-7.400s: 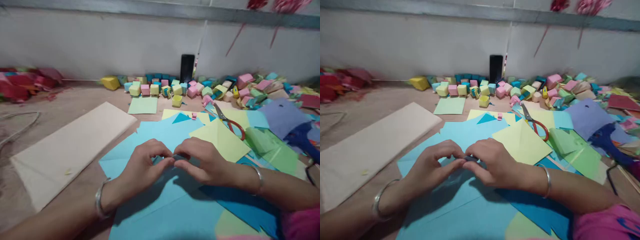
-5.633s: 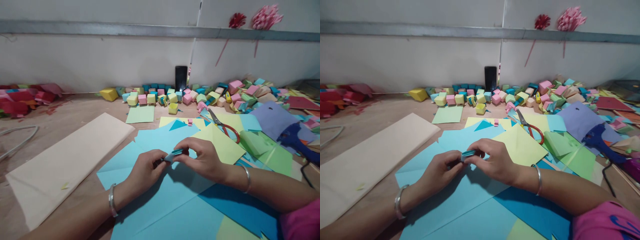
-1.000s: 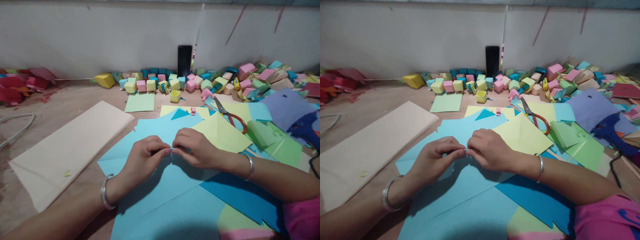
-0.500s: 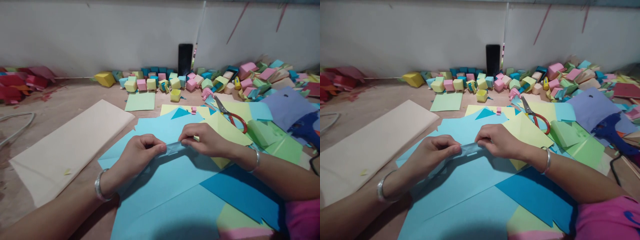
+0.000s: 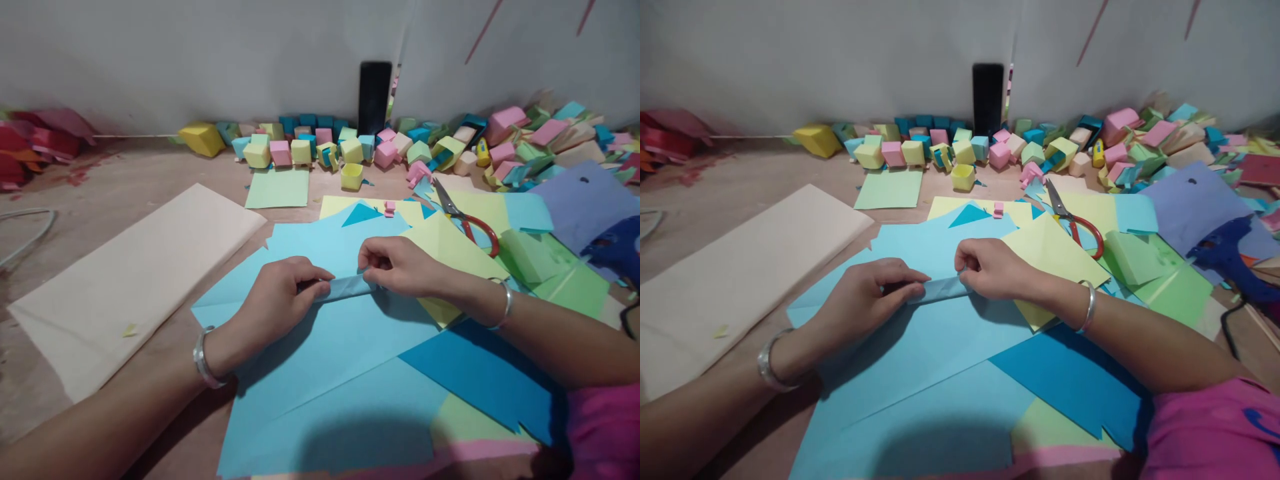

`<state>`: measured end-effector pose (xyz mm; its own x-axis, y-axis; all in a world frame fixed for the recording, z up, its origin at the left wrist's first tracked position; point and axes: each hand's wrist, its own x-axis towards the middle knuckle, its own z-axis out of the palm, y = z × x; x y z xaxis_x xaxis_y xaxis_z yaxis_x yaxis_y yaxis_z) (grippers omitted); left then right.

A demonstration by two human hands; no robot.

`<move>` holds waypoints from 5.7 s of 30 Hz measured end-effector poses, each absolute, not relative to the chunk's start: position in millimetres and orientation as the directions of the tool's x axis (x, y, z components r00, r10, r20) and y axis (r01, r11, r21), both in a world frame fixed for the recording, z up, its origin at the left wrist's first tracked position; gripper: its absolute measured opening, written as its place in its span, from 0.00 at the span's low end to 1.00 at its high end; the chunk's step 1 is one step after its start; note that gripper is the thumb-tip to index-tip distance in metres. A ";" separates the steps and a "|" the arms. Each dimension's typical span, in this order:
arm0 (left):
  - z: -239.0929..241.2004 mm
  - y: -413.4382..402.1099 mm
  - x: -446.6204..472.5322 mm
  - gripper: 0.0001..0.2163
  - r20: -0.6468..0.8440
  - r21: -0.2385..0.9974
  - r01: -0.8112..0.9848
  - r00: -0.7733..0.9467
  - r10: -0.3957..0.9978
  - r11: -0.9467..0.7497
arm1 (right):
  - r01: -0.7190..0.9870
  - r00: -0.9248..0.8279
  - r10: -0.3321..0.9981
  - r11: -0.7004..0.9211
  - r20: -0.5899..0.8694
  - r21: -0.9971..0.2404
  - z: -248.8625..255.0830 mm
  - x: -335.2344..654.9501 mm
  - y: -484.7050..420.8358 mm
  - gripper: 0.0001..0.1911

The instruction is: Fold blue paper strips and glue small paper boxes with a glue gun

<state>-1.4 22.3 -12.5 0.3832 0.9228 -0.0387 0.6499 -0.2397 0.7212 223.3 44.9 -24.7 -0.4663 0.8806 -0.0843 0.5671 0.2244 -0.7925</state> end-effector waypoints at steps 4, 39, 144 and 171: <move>-25.4 22.0 -1.9 0.03 0.012 0.596 0.719 0.437 0.899 -0.358 | 0.625 -0.510 0.859 0.392 0.027 -0.675 -29.4 221.3 41.8 0.05; -21.7 -9.2 2.8 0.10 -0.108 -0.209 0.520 0.829 0.548 -0.828 | 0.530 -0.768 0.639 0.670 -0.041 0.519 -25.7 205.1 -28.6 0.10; -22.1 14.3 -8.5 0.14 0.411 0.652 0.551 0.320 0.854 -0.521 | 0.427 -0.414 0.822 0.554 0.390 -0.715 -32.0 210.2 20.3 0.13; -23.3 18.2 -8.2 0.19 0.170 0.724 0.623 0.254 0.952 -0.296 | 0.570 -0.584 0.700 0.714 0.411 -0.408 -39.7 213.0 22.3 0.12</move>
